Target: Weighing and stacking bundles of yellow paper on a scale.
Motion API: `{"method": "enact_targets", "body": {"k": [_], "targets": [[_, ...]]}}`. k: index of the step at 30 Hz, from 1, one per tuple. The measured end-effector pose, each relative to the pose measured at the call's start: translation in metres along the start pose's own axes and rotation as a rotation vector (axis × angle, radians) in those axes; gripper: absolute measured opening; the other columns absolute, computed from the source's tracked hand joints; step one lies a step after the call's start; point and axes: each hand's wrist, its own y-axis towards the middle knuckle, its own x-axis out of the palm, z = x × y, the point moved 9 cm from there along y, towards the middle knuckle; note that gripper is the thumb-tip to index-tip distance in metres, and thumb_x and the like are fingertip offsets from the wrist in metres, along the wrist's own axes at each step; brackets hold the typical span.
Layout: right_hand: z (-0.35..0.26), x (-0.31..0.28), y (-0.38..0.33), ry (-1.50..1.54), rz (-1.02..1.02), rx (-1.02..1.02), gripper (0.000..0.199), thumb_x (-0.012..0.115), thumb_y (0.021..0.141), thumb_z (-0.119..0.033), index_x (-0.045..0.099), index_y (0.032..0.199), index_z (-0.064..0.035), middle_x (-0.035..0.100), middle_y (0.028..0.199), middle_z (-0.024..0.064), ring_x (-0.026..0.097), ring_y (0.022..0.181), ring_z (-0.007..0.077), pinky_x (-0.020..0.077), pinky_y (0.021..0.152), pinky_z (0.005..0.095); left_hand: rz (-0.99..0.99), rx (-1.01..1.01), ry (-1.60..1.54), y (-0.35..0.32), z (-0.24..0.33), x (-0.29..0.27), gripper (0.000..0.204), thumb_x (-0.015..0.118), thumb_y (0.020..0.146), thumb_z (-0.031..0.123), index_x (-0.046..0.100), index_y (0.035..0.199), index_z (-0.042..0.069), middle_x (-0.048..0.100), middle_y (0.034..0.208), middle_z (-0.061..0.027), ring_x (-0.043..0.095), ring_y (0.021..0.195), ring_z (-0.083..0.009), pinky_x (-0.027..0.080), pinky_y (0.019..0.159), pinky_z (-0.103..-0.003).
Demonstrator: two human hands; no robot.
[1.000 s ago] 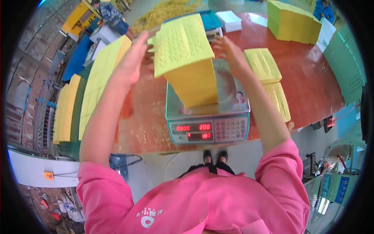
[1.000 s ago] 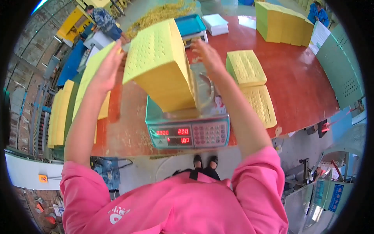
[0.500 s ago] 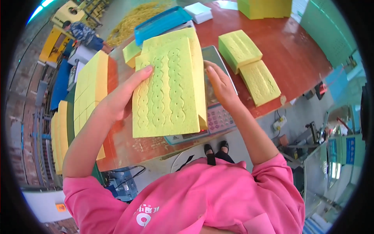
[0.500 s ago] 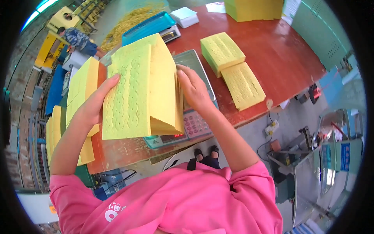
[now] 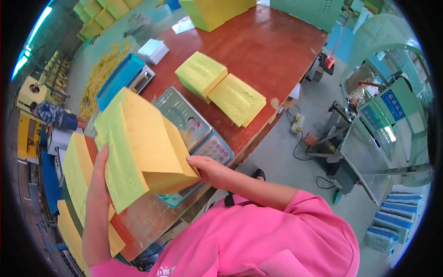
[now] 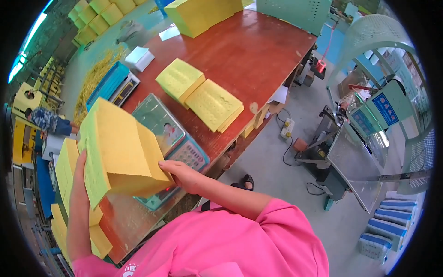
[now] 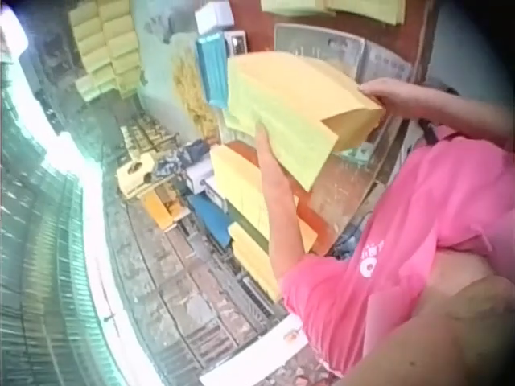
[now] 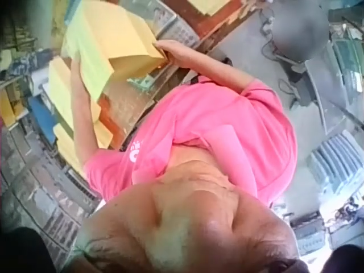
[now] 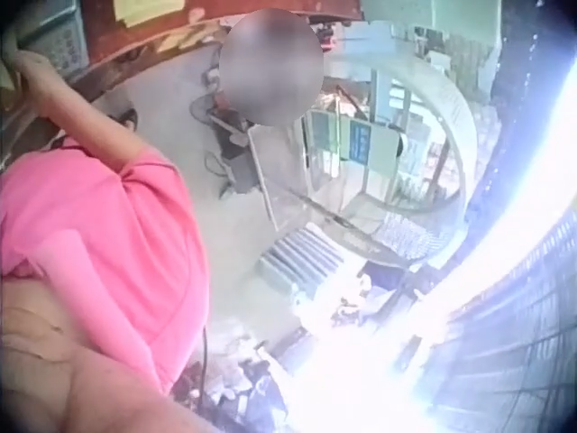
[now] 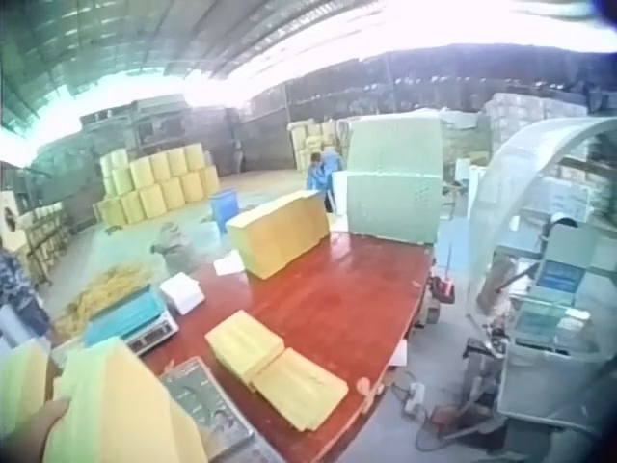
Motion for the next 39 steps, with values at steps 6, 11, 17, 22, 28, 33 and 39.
{"method": "enact_targets", "body": {"k": [6,11,17,22,28,33,39], "targets": [[-0.115,-0.032,-0.073,-0.31,0.113,-0.104,0.05,0.055,0.098,-0.032,0.051,0.137,-0.0009,0.059,0.13,0.0077,0.051,0.122,0.0155,0.0385,0.103,0.0296,0.021,0.14,-0.135,0.003,-0.021,0.054,0.061,0.054,0.095,0.047,0.045,0.141,0.007,0.057,0.13,-0.0083,0.057,0.117,-0.0201,0.048,0.096,-0.035],[-0.288,-0.067,-0.131,-0.789,0.275,-0.37,0.051,0.061,0.094,-0.034,0.054,0.13,0.0022,0.061,0.122,0.0075,0.054,0.114,0.0138,0.0421,0.096,0.0293,-0.246,0.22,-0.334,0.059,-0.023,0.169,0.053,0.053,0.098,0.038,0.046,0.139,0.005,0.057,0.133,-0.0088,0.057,0.117,-0.02,0.047,0.099,-0.036],[-0.468,-0.139,-0.192,-1.129,0.479,-0.598,0.038,0.067,0.09,-0.031,0.062,0.106,0.0039,0.063,0.09,0.0023,0.056,0.083,0.0102,0.0461,0.073,0.0282,-0.18,0.141,-0.487,0.148,-0.027,0.364,0.05,0.052,0.1,0.038,0.047,0.138,0.006,0.057,0.132,-0.0064,0.054,0.121,-0.0181,0.043,0.104,-0.036],[-0.553,-0.2,-0.205,-1.413,0.706,-0.544,0.038,0.069,0.084,-0.034,0.062,0.093,0.0027,0.06,0.073,0.0099,0.055,0.07,0.0157,0.0456,0.067,0.0318,-0.279,0.228,-0.499,0.238,-0.052,0.459,0.053,0.056,0.099,0.023,0.036,0.145,0.006,0.051,0.136,-0.0079,0.05,0.125,-0.0184,0.04,0.106,-0.034],[-0.575,-0.281,-0.18,-1.628,0.913,-0.476,0.043,0.067,0.085,-0.04,0.062,0.093,0.0016,0.065,0.078,0.0182,0.059,0.069,0.0344,0.0472,0.071,0.0414,0.051,0.611,0.344,0.312,-0.062,0.46,0.041,0.059,0.091,0.011,0.053,0.131,0.002,0.053,0.131,-0.0177,0.057,0.117,-0.0269,0.047,0.096,-0.037],[-0.584,-0.282,-0.173,-1.535,0.827,-0.364,0.04,0.068,0.085,-0.036,0.063,0.098,0.001,0.062,0.074,0.013,0.055,0.067,0.0239,0.0461,0.067,0.0353,-0.113,0.413,0.247,0.307,-0.066,0.459,0.056,0.049,0.083,-0.002,0.051,0.138,0.006,0.053,0.135,-0.0187,0.057,0.119,-0.0278,0.045,0.1,-0.036],[-0.582,-0.293,-0.175,-1.475,0.819,-0.409,0.036,0.07,0.086,-0.031,0.063,0.1,0.002,0.056,0.072,0.0071,0.048,0.066,0.0136,0.0434,0.063,0.0301,-0.451,0.488,0.497,0.247,-0.023,0.474,0.087,0.055,0.075,0.004,0.02,0.154,0.001,0.023,0.159,-0.016,0.027,0.146,-0.0245,0.023,0.118,-0.034]]}}
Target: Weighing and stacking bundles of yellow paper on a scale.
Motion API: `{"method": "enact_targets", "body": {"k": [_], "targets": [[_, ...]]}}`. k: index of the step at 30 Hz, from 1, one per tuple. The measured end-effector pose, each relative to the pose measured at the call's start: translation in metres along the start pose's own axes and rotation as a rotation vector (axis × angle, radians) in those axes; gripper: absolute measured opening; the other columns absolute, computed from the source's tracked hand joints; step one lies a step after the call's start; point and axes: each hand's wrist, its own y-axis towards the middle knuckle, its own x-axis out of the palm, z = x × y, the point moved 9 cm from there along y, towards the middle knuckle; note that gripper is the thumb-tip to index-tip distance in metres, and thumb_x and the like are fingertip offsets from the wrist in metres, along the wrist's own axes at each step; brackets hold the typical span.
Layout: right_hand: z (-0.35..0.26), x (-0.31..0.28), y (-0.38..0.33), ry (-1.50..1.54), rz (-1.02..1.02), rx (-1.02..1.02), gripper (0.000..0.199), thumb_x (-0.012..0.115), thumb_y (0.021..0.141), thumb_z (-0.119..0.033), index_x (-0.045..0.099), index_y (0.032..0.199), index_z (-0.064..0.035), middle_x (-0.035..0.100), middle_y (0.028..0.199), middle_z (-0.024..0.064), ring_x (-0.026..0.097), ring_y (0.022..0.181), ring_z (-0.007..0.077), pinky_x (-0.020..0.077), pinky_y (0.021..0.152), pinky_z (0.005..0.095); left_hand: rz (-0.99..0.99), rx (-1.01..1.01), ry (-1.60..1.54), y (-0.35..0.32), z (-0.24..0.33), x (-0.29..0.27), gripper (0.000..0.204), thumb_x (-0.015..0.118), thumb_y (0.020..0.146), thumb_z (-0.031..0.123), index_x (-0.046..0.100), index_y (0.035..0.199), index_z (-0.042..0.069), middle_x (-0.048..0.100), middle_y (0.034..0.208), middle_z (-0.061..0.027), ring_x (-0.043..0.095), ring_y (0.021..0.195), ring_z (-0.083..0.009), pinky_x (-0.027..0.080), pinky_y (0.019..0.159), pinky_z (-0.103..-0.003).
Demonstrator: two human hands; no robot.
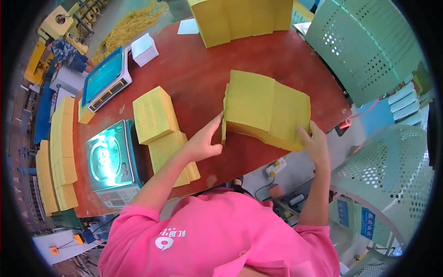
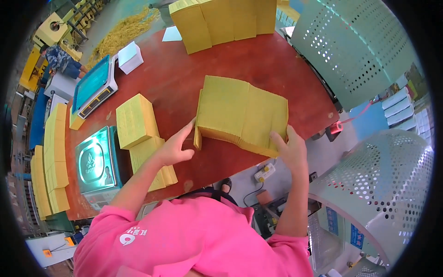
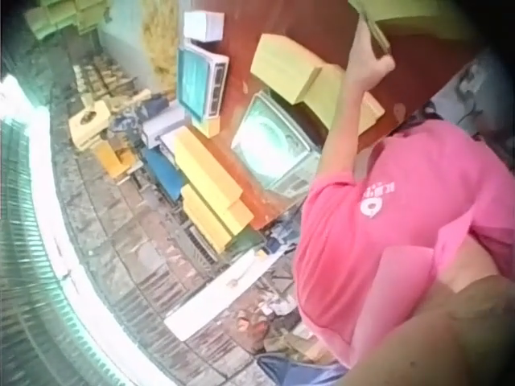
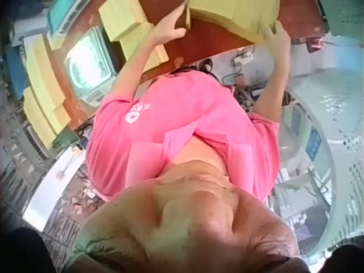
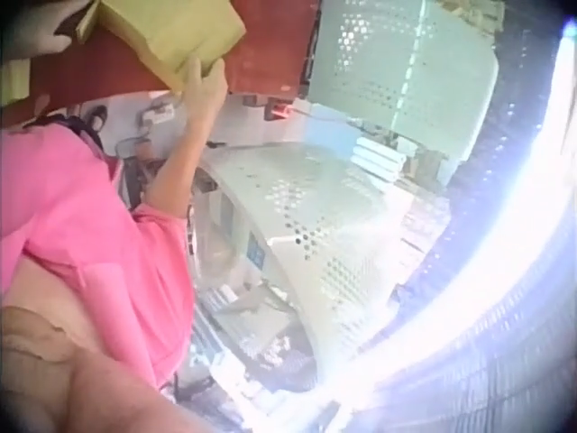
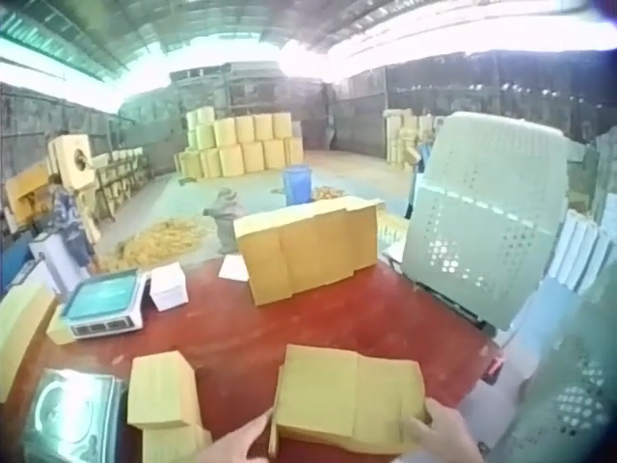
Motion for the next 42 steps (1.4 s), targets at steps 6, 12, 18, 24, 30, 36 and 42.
{"method": "enact_targets", "body": {"k": [6,12,18,24,30,36,42], "targets": [[-0.011,0.008,-0.003,-0.034,-0.04,0.052,0.036,0.07,0.086,-0.028,0.062,0.101,0.0032,0.056,0.075,0.0061,0.048,0.069,0.0112,0.0428,0.063,0.0286,0.095,-0.03,0.323,0.005,-0.01,-0.005,0.108,0.079,0.074,0.015,0.007,0.155,0.002,0.02,0.158,-0.0201,0.023,0.146,-0.0328,0.025,0.118,-0.038],[-0.014,0.009,-0.007,0.114,-0.026,0.08,0.033,0.069,0.087,-0.021,0.061,0.109,0.0034,0.06,0.087,0.0048,0.052,0.075,0.0106,0.0452,0.068,0.0269,0.067,-0.01,0.362,0.021,-0.016,-0.024,0.105,0.078,0.076,0.014,0.009,0.155,0.003,0.029,0.155,-0.02,0.034,0.14,-0.0348,0.032,0.115,-0.039],[-0.01,0.012,-0.008,0.133,-0.044,0.091,0.034,0.068,0.088,-0.02,0.061,0.112,0.0032,0.061,0.089,0.0056,0.053,0.079,0.0111,0.0464,0.072,0.0276,0.053,0.042,0.308,0.04,-0.017,-0.027,0.103,0.079,0.075,0.013,0.013,0.155,0.007,0.037,0.151,-0.0184,0.039,0.138,-0.0344,0.034,0.113,-0.04],[-0.008,0.01,-0.007,0.039,-0.018,0.067,0.037,0.068,0.087,-0.026,0.061,0.109,0.0031,0.059,0.086,0.0064,0.052,0.075,0.0131,0.0447,0.069,0.0284,0.124,0.082,0.2,0.047,-0.012,-0.029,0.098,0.079,0.076,0.013,0.02,0.154,0.007,0.039,0.151,-0.017,0.041,0.137,-0.0319,0.035,0.112,-0.04],[-0.01,0.009,-0.007,0.072,-0.022,0.061,0.039,0.069,0.087,-0.028,0.062,0.108,0.0035,0.059,0.082,0.0052,0.05,0.075,0.0127,0.0437,0.069,0.0292,0.156,0.128,0.302,0.045,-0.017,-0.044,0.098,0.081,0.075,0.016,0.023,0.153,0.008,0.043,0.149,-0.0146,0.046,0.133,-0.0288,0.039,0.11,-0.038],[-0.008,0.009,-0.007,0.084,-0.024,0.068,0.041,0.069,0.087,-0.027,0.061,0.113,0.0039,0.062,0.085,0.0053,0.054,0.079,0.0127,0.0454,0.073,0.0283,0.026,0.025,0.011,0.055,-0.022,-0.034,0.097,0.081,0.074,0.007,0.026,0.153,0.009,0.054,0.139,-0.0104,0.055,0.123,-0.0225,0.043,0.106,-0.038],[0.006,0.001,-0.003,0.152,-0.023,0.062,0.041,0.064,0.091,-0.029,0.061,0.117,0.0036,0.063,0.094,0.0048,0.057,0.085,0.0133,0.0466,0.076,0.0277,0.02,-0.113,-0.371,0.067,-0.047,-0.046,0.059,0.042,0.102,0.047,0.046,0.144,0.005,0.061,0.127,-0.0079,0.058,0.11,-0.0156,0.047,0.092,-0.028]]}}
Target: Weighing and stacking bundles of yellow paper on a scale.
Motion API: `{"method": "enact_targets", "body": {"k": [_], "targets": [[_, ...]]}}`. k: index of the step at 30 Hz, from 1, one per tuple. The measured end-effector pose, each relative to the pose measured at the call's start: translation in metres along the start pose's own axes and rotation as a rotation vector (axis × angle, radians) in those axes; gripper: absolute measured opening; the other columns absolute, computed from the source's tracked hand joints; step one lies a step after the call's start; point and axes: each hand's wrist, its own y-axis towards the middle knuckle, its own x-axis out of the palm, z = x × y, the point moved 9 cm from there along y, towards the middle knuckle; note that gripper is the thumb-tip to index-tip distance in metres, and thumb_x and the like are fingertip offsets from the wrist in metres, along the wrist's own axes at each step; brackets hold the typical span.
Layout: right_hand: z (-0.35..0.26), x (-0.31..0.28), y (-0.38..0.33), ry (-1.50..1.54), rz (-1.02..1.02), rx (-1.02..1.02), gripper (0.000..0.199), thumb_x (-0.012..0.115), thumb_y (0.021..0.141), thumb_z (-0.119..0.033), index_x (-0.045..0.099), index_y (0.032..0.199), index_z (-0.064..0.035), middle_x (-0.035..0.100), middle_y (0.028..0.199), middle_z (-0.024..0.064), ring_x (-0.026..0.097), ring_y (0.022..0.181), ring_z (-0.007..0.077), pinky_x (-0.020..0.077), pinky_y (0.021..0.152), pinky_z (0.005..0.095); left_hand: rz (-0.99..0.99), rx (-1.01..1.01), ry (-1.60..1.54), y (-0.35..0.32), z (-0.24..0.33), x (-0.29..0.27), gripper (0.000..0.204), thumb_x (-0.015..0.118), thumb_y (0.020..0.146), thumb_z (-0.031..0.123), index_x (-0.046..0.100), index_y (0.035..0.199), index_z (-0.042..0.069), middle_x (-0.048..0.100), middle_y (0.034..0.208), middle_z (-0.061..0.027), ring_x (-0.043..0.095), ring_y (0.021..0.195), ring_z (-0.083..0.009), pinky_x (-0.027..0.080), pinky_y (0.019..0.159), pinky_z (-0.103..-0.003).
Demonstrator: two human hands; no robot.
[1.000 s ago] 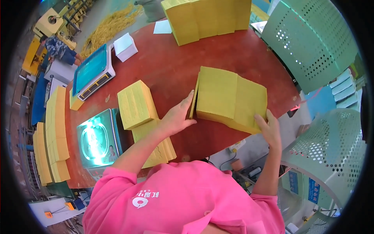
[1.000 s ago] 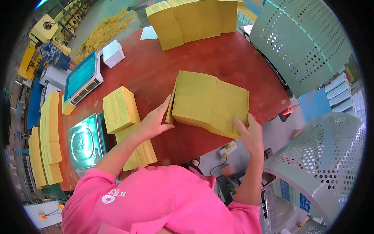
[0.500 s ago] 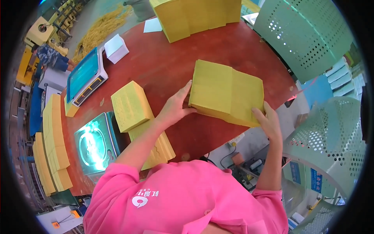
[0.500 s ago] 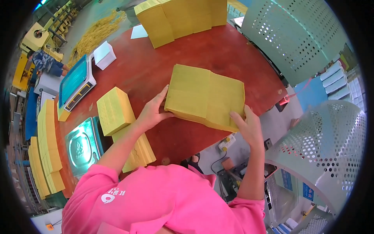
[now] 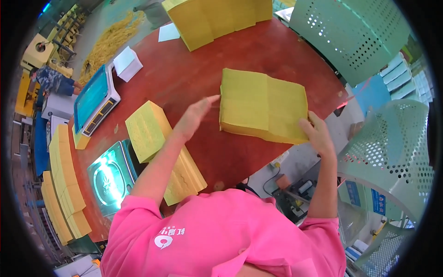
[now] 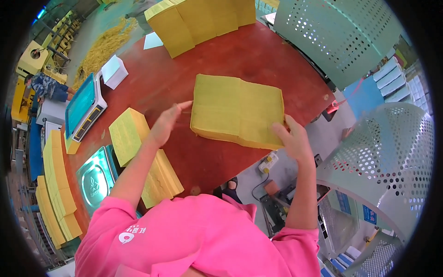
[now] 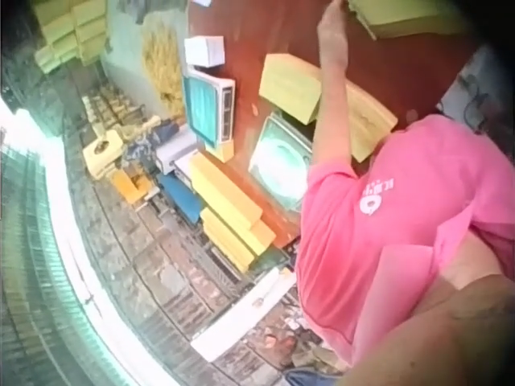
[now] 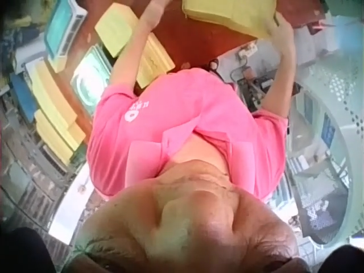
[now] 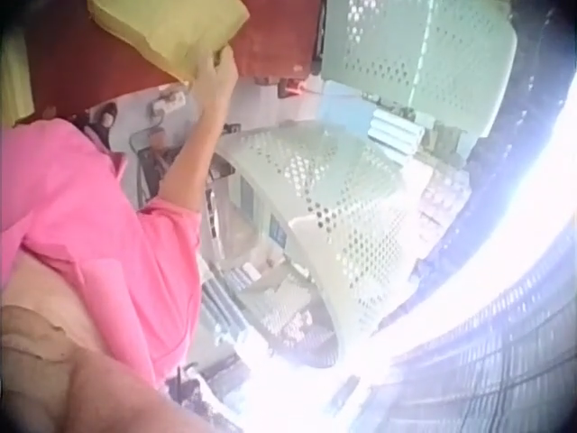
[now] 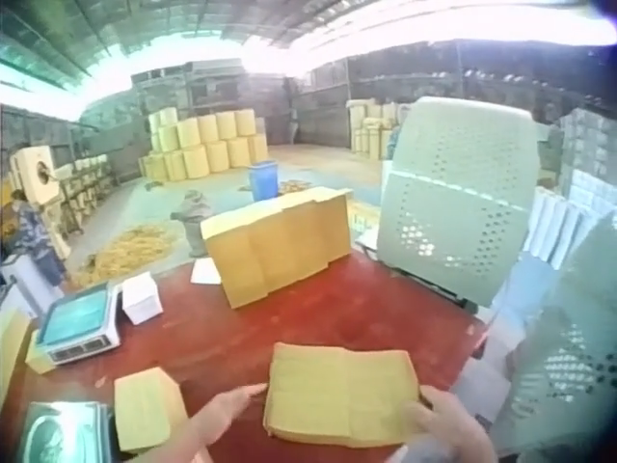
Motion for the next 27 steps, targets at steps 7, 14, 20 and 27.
{"method": "enact_targets", "body": {"k": [7,14,20,27], "targets": [[0.049,-0.023,0.028,0.186,0.091,0.232,0.051,0.047,0.101,-0.044,0.063,0.118,0.0008,0.063,0.097,0.0037,0.056,0.085,0.0112,0.0464,0.072,0.0262,0.271,-0.324,-0.082,0.05,-0.045,-0.028,0.07,0.032,0.101,0.058,0.055,0.133,0.001,0.064,0.122,-0.0124,0.058,0.113,-0.0199,0.043,0.099,-0.034],[0.013,0.036,0.034,0.556,0.03,0.247,0.057,0.038,0.103,-0.048,0.06,0.123,0.0008,0.063,0.112,0.0051,0.058,0.102,0.012,0.0463,0.089,0.0264,0.327,-0.208,0.246,0.055,-0.015,0.008,0.064,0.028,0.103,0.049,0.058,0.124,-0.003,0.064,0.116,-0.0208,0.059,0.111,-0.0321,0.043,0.095,-0.039],[-0.014,0.018,0.036,0.851,0.164,-0.128,0.045,0.036,0.107,-0.033,0.049,0.134,-0.0001,0.06,0.127,0.0085,0.059,0.112,0.0196,0.0469,0.096,0.0299,0.388,0.544,0.39,-0.008,0.082,0.014,0.054,0.03,0.106,0.038,0.037,0.147,0.003,0.043,0.148,-0.0141,0.044,0.132,-0.0268,0.034,0.108,-0.037],[0.023,0.04,0.054,0.986,0.004,-0.09,0.052,0.029,0.107,-0.041,0.044,0.14,-0.0032,0.054,0.134,0.0083,0.05,0.124,0.0193,0.0384,0.106,0.0349,0.115,0.15,-0.31,-0.009,0.016,0.018,0.063,0.022,0.107,0.046,0.026,0.152,0.002,0.034,0.154,-0.0076,0.027,0.143,-0.0192,0.018,0.118,-0.035]]}}
